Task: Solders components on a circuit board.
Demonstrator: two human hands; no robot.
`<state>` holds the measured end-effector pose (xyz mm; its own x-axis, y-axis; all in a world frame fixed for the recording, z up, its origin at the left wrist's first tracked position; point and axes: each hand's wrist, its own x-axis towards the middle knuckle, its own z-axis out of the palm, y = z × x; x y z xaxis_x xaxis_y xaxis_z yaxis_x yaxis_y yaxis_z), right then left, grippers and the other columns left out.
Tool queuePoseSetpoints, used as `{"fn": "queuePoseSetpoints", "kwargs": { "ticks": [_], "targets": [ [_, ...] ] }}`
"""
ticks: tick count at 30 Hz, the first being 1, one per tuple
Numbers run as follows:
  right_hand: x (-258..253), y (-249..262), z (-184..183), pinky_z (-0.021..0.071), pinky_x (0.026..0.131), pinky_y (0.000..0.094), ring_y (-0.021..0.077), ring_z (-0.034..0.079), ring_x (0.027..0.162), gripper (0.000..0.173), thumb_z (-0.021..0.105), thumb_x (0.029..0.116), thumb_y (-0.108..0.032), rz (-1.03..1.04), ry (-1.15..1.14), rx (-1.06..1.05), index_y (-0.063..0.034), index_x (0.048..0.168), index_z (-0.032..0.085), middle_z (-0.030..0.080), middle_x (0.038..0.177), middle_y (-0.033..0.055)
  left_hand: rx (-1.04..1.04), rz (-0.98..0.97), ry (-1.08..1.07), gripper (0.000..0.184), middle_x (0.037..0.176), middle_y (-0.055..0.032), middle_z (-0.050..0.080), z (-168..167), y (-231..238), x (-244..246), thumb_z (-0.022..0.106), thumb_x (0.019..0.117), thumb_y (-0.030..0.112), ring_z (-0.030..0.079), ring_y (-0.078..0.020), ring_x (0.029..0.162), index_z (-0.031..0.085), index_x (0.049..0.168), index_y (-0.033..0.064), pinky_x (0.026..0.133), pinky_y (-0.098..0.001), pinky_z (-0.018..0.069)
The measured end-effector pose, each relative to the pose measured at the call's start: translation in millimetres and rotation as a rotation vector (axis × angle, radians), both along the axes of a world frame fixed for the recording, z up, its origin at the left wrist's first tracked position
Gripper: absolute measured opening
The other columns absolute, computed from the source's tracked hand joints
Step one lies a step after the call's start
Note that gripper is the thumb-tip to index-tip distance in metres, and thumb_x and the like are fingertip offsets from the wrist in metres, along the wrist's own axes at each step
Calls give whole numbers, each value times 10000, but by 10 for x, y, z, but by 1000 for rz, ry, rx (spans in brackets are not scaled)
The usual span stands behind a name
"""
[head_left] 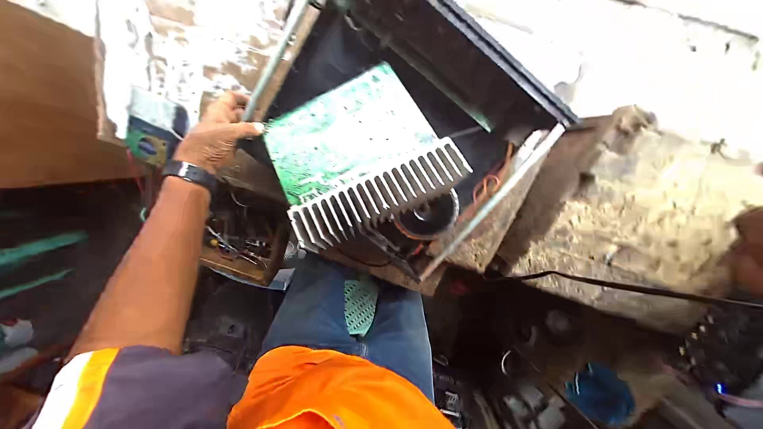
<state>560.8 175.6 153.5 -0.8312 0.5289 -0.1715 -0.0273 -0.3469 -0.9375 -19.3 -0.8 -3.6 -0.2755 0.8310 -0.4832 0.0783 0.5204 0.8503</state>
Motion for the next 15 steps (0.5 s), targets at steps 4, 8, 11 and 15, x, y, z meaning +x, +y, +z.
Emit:
{"fn": "queuePoseSetpoints", "kwargs": {
  "ticks": [4, 8, 11, 15],
  "targets": [
    [-1902, -29, 393, 420, 426, 160, -18, 462, 480, 271, 608, 1003, -496, -95, -426, 438, -230, 1041, 638, 510, 655, -142, 56, -1, -46, 500, 1016, -34, 663, -81, -4, -39, 689, 863, 20, 643, -79, 882, 478, 1317, 25, 828, -298, 563],
    [-3070, 171, -61, 445, 477, 149, -45, 501, 534, 215, 801, 861, -264, -2, -135, 744, -202, 851, 596, 564, 675, -159, 103, 22, -94, 488, 955, -40, 654, -122, -15, -48, 696, 855, 27, 633, -92, 825, 497, 1300, 26, 777, -285, 560],
    [-3720, 196, -493, 444, 454, 202, -9, 522, 504, 164, 795, 834, -190, 194, -192, 666, -138, 796, 644, 605, 631, -90, 128, 34, -99, 510, 929, -44, 657, -158, -15, -54, 713, 841, 35, 634, -105, 796, 500, 1304, 29, 736, -286, 556],
    [-4174, 116, -1074, 561, 596, 396, 107, 648, 648, 199, 752, 796, -174, 501, -501, 646, -128, 988, 775, 714, 790, -2, 136, 73, -103, 597, 942, -49, 661, -210, -26, -50, 739, 814, 30, 637, -106, 783, 464, 1344, 26, 709, -280, 557]
  ]
}}
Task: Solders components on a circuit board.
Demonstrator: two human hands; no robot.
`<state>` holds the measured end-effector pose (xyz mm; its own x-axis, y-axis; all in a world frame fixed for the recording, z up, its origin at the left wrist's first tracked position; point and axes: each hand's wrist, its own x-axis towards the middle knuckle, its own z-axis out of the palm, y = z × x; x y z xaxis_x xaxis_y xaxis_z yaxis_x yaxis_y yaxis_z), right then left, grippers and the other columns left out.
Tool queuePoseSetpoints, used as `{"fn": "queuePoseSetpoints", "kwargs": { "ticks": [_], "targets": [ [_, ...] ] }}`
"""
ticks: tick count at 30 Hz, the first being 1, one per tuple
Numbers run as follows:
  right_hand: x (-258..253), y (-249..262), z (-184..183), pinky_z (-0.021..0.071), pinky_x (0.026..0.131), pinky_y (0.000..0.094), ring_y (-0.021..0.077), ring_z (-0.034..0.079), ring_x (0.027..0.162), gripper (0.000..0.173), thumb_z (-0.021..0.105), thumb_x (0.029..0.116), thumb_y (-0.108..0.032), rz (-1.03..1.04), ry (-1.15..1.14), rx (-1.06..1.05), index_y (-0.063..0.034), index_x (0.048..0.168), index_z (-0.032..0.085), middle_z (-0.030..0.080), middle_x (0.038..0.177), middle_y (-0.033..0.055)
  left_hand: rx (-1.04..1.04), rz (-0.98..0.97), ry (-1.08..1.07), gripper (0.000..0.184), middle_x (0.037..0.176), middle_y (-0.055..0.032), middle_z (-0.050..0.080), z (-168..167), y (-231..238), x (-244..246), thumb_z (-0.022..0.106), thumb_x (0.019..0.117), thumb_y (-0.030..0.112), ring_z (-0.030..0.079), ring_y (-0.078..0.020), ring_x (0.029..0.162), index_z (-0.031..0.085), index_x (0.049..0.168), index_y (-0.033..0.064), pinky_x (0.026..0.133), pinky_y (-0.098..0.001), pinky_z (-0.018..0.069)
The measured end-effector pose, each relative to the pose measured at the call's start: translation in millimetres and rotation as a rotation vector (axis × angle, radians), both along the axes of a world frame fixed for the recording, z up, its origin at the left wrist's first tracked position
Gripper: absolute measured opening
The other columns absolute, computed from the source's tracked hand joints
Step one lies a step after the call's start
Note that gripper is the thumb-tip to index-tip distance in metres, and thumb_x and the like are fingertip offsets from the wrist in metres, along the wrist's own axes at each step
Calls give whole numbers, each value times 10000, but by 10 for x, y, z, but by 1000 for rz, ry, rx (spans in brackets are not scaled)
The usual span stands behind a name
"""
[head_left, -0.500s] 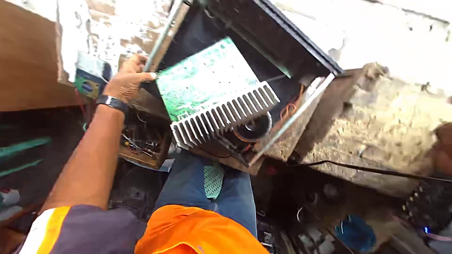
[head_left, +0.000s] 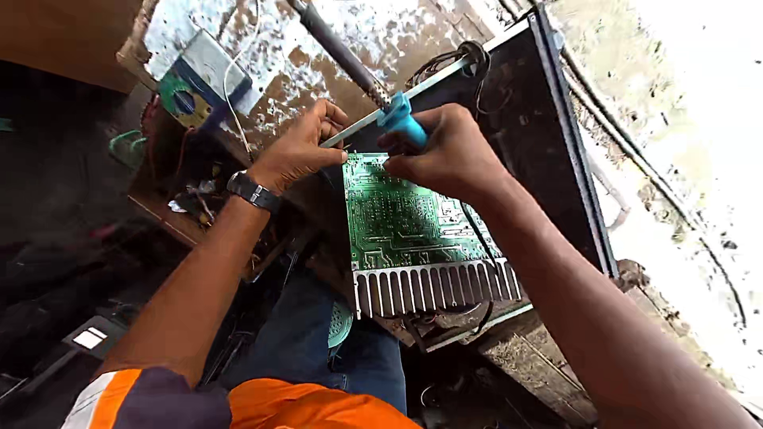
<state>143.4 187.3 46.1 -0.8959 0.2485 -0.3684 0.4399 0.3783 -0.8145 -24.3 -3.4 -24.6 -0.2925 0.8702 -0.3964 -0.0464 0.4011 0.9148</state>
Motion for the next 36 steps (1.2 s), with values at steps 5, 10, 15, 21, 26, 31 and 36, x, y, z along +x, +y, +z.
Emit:
{"fn": "queuePoseSetpoints", "kwargs": {
  "ticks": [5, 10, 15, 21, 26, 31, 36],
  "targets": [
    [-58, -19, -392, 553, 598, 305, 47, 635, 641, 184, 751, 853, -199, -23, -5, -62, -133, 1021, 788, 725, 800, -27, 21, 30, -6, 632, 893, -49, 667, -45, -26, 17, 750, 821, 11, 649, -118, 736, 439, 1371, 36, 676, -280, 568],
    [-154, -8, -70, 536, 570, 222, 50, 660, 643, 57, 742, 920, -129, -44, 5, -319, -73, 919, 747, 758, 816, 3, 87, 60, -66, 611, 903, -45, 679, -70, -61, 33, 750, 831, 24, 662, -117, 745, 442, 1358, 36, 667, -256, 572],
    [-56, 89, 646, 397, 395, 183, 65, 493, 462, 277, 570, 1058, -307, -167, -136, -468, -104, 920, 700, 663, 707, 9, 112, 62, 25, 568, 865, -39, 643, -52, -78, 68, 708, 839, 28, 633, -125, 724, 485, 1360, 64, 640, -265, 551],
    [604, 287, 1161, 476, 408, 179, 43, 527, 477, 149, 628, 1020, -325, -344, -108, -632, -178, 1039, 615, 621, 755, -20, 137, 30, 214, 435, 1052, -45, 636, -41, -136, 124, 684, 901, 59, 628, -109, 895, 563, 1319, 69, 793, -262, 557],
    [1263, 195, 1460, 478, 451, 184, 22, 538, 510, 153, 657, 1006, -336, -499, -311, -588, -194, 1062, 664, 637, 731, -59, 106, 31, 313, 439, 1138, -37, 658, 12, -151, 139, 702, 917, 132, 634, -142, 1048, 575, 1335, 91, 942, -324, 542],
    [1610, -229, 1601, 496, 493, 206, 42, 589, 580, 167, 594, 1039, -319, -610, -135, -854, -170, 1080, 656, 665, 799, -43, 102, 32, 504, 440, 1327, -92, 599, 122, -141, 140, 740, 899, 205, 499, -260, 1316, 624, 1315, 123, 1127, -433, 402],
    [1001, -544, 1330, 523, 519, 209, 70, 608, 607, 215, 805, 860, -115, -681, 50, -605, -166, 856, 596, 683, 826, 3, 108, -6, 562, 375, 1284, -118, 622, 169, -120, 163, 714, 904, 160, 534, -274, 1281, 641, 1268, 105, 1109, -438, 420]
  ]
}}
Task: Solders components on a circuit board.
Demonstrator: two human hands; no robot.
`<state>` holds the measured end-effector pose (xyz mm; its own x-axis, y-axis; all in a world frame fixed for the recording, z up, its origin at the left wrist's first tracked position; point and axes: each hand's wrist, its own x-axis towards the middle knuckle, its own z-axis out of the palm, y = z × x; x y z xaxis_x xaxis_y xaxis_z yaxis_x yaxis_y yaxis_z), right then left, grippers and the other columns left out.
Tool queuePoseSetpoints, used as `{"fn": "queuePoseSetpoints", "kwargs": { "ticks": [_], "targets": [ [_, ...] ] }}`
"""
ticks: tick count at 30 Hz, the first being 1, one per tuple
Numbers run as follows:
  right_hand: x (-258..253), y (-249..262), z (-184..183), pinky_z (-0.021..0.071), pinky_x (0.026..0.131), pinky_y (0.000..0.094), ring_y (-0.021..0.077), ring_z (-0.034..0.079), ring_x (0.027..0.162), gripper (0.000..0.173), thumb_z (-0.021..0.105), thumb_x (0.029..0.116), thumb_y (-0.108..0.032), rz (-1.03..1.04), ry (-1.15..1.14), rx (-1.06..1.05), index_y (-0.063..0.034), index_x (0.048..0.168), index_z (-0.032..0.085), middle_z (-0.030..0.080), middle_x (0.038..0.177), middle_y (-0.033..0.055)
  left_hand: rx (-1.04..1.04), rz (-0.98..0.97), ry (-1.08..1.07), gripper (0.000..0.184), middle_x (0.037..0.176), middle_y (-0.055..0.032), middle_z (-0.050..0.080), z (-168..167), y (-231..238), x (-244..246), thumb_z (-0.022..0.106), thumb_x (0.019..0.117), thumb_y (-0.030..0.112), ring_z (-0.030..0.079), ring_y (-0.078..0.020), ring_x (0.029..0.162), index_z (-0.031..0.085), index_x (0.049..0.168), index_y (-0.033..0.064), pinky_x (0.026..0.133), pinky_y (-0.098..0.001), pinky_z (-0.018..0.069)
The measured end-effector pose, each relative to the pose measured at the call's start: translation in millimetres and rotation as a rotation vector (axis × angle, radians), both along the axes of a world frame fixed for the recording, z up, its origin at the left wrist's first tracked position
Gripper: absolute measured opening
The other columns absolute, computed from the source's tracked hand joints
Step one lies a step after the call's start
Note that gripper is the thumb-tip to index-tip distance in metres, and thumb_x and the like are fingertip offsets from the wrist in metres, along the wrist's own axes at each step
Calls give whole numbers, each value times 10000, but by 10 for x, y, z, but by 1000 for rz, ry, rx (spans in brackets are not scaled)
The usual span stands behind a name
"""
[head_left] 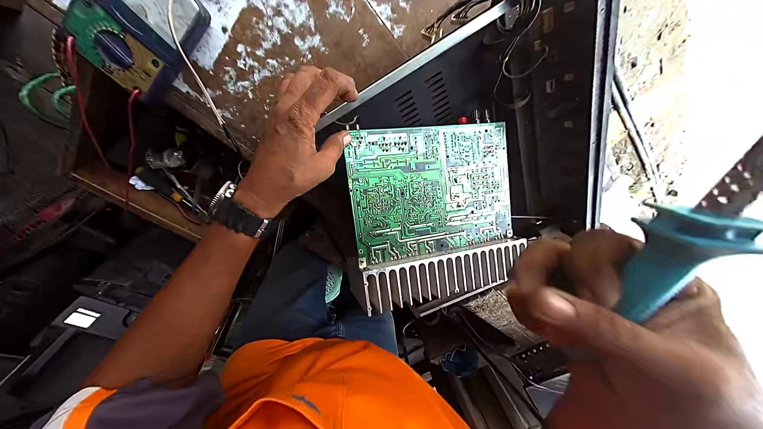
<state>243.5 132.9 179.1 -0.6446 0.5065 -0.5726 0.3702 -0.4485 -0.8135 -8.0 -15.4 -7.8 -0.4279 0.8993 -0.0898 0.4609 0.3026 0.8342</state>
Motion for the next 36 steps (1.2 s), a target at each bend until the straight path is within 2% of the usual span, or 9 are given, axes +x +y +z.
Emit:
{"fn": "queuePoseSetpoints", "kwargs": {
  "ticks": [2, 5, 8, 10, 14, 21, 23, 27, 36],
  "targets": [
    [-342, 34, -352, 610, 588, 249, 116, 687, 669, 222, 834, 793, -73, 68, -2, 295, -125, 909, 651, 752, 950, 32, -20, -1, -39, 413, 1257, -98, 628, 0, 3, -13, 725, 905, 178, 557, -247, 1241, 605, 1290, 88, 1078, -425, 449],
    [-834, 208, -935, 660, 746, 325, 174, 749, 853, 347, 777, 796, 0, 223, 103, 433, 14, 1117, 648, 739, 1107, 102, -79, -21, -132, 582, 1172, -61, 659, -67, -3, -87, 721, 899, 244, 622, -177, 1132, 463, 1384, 53, 999, -369, 520],
    [-1174, 246, -1412, 619, 660, 289, 106, 698, 726, 272, 774, 766, -9, 303, 52, 463, -4, 1026, 693, 715, 857, 37, -86, -88, -337, 663, 1083, -47, 673, -155, 31, -223, 740, 887, 223, 682, -115, 971, 377, 1415, 53, 839, -288, 589],
    [-1255, 227, -1600, 541, 614, 281, 70, 632, 689, 179, 757, 767, -77, 379, -82, 559, -78, 939, 706, 673, 809, -8, -126, -109, -431, 680, 1013, -16, 683, -180, 76, -282, 774, 855, 219, 692, -97, 878, 386, 1400, 96, 756, -274, 598],
    [-1297, 173, -1719, 437, 528, 293, 56, 546, 582, 104, 733, 761, -111, 412, -172, 647, -131, 818, 649, 599, 677, -50, -116, -122, -530, 703, 952, -14, 654, -244, 113, -350, 813, 806, 192, 681, -119, 854, 410, 1374, 95, 759, -294, 599],
    [-1265, 56, -1804, 472, 561, 244, 30, 576, 614, 139, 762, 811, -94, 349, -121, 590, -90, 938, 708, 696, 782, -32, -16, -59, -732, 618, 952, -71, 679, -289, 87, -272, 776, 815, 16, 697, -154, 822, 416, 1316, 44, 725, -292, 607],
    [-1280, 39, -1812, 496, 571, 232, 26, 599, 613, 138, 797, 815, -94, 313, -94, 562, -92, 903, 690, 706, 767, -29, -19, -62, -737, 612, 951, -72, 675, -291, 88, -275, 777, 818, 15, 695, -154, 820, 420, 1315, 39, 727, -292, 607],
    [-1292, 27, -1842, 427, 497, 193, 19, 496, 513, 266, 861, 764, -70, 180, -35, 494, -110, 785, 599, 557, 609, -62, -51, -81, -719, 608, 976, -64, 671, -275, 102, -288, 770, 818, 17, 695, -145, 826, 417, 1311, 49, 715, -287, 610],
    [-1318, 5, -1840, 425, 515, 204, 16, 490, 536, 263, 866, 739, -90, 177, -124, 542, -133, 776, 610, 547, 629, -78, -13, -91, -650, 581, 989, -64, 675, -294, 83, -274, 765, 822, 47, 691, -136, 838, 437, 1301, 43, 723, -280, 601]
  ]
}}
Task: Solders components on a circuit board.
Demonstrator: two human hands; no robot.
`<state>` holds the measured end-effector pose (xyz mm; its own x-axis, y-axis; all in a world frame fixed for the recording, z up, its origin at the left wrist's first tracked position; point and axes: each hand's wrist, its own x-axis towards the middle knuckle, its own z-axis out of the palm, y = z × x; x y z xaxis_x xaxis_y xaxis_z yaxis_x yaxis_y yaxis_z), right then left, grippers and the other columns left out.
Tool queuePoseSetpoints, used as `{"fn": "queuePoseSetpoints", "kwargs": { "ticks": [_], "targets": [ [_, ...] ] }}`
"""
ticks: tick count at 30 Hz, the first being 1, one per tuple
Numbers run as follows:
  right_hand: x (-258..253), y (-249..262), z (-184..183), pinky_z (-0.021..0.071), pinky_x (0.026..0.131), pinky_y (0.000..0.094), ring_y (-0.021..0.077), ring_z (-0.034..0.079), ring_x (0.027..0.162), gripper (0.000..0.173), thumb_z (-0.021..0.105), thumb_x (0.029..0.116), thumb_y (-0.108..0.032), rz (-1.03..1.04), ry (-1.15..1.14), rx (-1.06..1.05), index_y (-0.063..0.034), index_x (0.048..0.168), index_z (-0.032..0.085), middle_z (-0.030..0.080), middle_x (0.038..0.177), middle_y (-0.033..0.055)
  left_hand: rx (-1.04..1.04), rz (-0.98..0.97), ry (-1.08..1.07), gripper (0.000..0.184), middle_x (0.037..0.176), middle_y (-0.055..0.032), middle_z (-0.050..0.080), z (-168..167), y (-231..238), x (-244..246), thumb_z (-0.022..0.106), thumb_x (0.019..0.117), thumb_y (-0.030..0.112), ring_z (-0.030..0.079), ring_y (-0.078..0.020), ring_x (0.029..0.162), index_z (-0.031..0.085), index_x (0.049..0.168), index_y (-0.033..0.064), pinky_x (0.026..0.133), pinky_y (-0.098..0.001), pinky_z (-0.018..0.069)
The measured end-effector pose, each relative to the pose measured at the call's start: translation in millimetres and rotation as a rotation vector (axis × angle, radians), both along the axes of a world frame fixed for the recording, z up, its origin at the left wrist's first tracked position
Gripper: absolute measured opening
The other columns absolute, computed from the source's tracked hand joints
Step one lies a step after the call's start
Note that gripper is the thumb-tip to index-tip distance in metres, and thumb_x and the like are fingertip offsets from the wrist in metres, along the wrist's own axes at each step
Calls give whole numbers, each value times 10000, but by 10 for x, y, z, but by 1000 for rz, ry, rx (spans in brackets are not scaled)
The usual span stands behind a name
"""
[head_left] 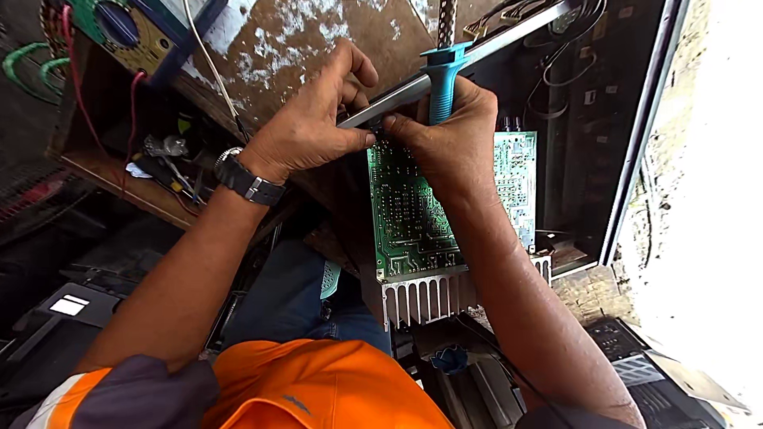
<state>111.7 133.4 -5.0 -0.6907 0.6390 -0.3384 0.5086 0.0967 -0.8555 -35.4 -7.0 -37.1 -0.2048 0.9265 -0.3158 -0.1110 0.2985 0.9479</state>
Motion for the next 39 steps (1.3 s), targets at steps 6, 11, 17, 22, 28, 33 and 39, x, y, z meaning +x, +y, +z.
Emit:
{"fn": "queuePoseSetpoints", "kwargs": {
  "ticks": [6, 11, 17, 22, 28, 33, 39],
  "targets": [
    [-23, -73, 34, 446, 496, 198, 32, 512, 522, 302, 852, 707, 6, -43, 60, -78, -111, 765, 579, 556, 613, -51, -4, 17, 107, 560, 984, -65, 665, 27, -25, 47, 766, 837, 66, 692, -137, 862, 445, 1296, 46, 764, -282, 603],
    [-63, -104, 150, 500, 524, 224, 60, 599, 570, 262, 790, 754, 29, 11, 19, -88, -87, 848, 575, 640, 672, -12, 2, 110, 626, 506, 1261, -100, 608, 125, -106, 212, 739, 853, 233, 519, -282, 1243, 572, 1306, 81, 1087, -438, 404],
    [-58, -83, 195, 490, 537, 228, 70, 590, 596, 212, 722, 805, 26, 78, -28, -113, -76, 878, 551, 611, 705, 5, 172, 213, 851, 156, 1199, -215, 600, 129, -196, 388, 693, 950, 184, 553, -330, 1150, 757, 1075, 118, 1005, -420, 447],
    [-30, -72, 236, 477, 539, 203, 64, 577, 597, 237, 672, 818, 90, 87, 21, -208, -66, 897, 511, 609, 711, 15, 182, 222, 850, 134, 1099, -179, 650, 125, -232, 401, 716, 952, 180, 602, -279, 1066, 783, 1017, 84, 946, -371, 491],
    [-23, 16, 152, 479, 546, 211, 57, 580, 600, 216, 673, 822, 70, 141, 21, -201, -75, 877, 522, 602, 704, 0, 195, 176, 848, 145, 1175, -176, 645, 108, -233, 384, 696, 972, 186, 583, -287, 1124, 796, 1001, 85, 986, -377, 478],
    [11, 83, 124, 486, 584, 240, 60, 597, 662, 174, 647, 812, 33, 219, -56, -86, -96, 879, 553, 628, 746, -12, 247, 166, 976, 150, 1196, -181, 654, 117, -225, 397, 657, 994, 159, 531, -336, 1205, 798, 1007, 107, 1056, -432, 387],
    [36, 130, 71, 458, 563, 233, 68, 574, 648, 143, 646, 816, 37, 198, 1, -75, -68, 878, 573, 625, 760, 9, 345, 64, 1013, 161, 1245, -141, 667, 98, -218, 337, 626, 998, 103, 531, -323, 1163, 785, 1024, 91, 1007, -438, 373]
  ]
}}
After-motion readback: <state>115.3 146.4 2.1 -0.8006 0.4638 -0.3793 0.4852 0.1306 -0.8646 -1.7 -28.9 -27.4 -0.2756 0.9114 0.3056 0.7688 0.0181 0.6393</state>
